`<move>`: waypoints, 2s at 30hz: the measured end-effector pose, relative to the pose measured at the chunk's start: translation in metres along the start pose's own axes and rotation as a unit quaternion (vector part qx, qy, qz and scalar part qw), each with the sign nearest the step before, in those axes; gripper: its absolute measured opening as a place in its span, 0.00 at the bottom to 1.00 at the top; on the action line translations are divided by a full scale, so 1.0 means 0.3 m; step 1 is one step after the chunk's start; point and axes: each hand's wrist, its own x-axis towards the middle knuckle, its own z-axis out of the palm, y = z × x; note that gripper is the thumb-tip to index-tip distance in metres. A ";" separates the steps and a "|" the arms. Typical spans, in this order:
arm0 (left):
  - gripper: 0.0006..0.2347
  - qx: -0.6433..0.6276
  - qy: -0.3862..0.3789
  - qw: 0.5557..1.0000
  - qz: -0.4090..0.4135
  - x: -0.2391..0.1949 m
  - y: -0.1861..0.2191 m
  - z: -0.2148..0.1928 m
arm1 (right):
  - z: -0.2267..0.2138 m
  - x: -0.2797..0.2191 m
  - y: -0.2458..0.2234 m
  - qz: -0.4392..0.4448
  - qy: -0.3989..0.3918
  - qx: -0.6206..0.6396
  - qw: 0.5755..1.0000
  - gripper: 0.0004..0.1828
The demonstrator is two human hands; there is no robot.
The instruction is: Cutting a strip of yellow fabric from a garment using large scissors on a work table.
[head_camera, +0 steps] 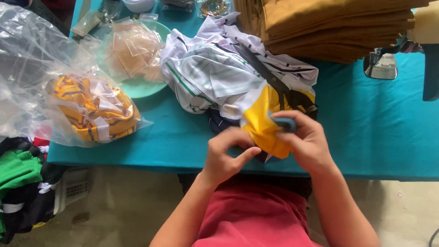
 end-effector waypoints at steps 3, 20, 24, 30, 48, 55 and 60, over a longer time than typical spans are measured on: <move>0.40 -0.029 -0.020 0.997 -0.065 -0.006 0.006 0.006 | 0.045 0.005 -0.038 -0.028 -0.129 0.041 0.990 0.22; 0.38 -0.010 -0.211 0.976 -0.047 0.190 0.054 -0.035 | -0.098 0.029 -0.281 -0.069 -0.118 -0.074 0.988 0.24; 0.07 -0.302 -0.118 0.927 -0.190 0.133 -0.073 0.092 | -0.017 0.070 -0.247 -0.210 -0.107 -0.176 0.956 0.10; 0.21 -0.266 -0.036 0.943 -0.199 0.101 -0.123 0.048 | 0.068 0.132 -0.190 -0.132 -0.243 -0.237 0.931 0.34; 0.11 -0.061 0.092 0.955 -0.276 -0.042 -0.153 -0.299 | 0.014 0.886 0.129 -0.048 -0.184 0.131 0.973 0.66; 0.12 -0.108 0.102 0.978 -0.147 0.024 -0.101 -0.142 | 0.224 0.430 -0.072 -0.116 -0.212 -0.139 0.961 0.38; 0.34 -0.083 0.047 0.994 0.050 0.092 -0.084 0.070 | 0.326 0.134 0.084 -0.210 -0.144 0.029 0.967 0.40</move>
